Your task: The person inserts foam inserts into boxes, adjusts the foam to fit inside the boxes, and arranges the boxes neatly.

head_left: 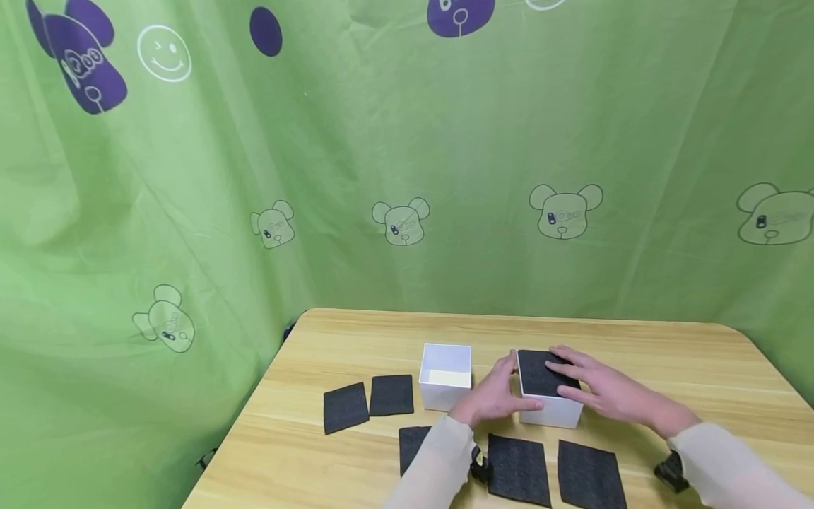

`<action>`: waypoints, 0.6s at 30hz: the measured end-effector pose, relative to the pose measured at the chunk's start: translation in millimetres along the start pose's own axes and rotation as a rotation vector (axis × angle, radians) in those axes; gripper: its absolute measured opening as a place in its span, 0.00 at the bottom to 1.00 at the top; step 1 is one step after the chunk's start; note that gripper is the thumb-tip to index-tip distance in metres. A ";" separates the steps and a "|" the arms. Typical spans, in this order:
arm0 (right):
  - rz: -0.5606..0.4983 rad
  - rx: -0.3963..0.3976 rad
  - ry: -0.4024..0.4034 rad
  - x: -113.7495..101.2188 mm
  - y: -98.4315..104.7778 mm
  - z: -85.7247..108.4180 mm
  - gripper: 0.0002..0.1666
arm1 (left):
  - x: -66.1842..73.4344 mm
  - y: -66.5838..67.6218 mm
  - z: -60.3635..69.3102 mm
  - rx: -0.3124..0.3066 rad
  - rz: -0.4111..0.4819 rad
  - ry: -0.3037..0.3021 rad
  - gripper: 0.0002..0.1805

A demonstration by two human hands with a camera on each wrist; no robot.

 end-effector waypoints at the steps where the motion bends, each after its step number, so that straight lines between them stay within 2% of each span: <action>1: 0.007 0.006 -0.001 0.3 -1.3 0.7 0.28 | 0.0 0.0 0.1 -0.001 -0.002 0.001 0.58; 6: 0.031 0.004 -0.012 1.1 -5.0 3.1 0.29 | 0.7 0.3 1.0 -0.010 -0.005 0.006 0.57; 18: 0.110 0.037 0.030 -3.7 -4.5 3.7 0.26 | 2.8 0.7 1.8 -0.010 -0.024 0.009 0.57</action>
Point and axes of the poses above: each hand's wrist, its own z-axis away from the middle knuckle, its own y-axis out of the back of the hand, x = y × z, the point moved 3 cm from there along -z, towards the middle knuckle, and after that the axes turned 11 degrees about -x, right-handed, at the moved point
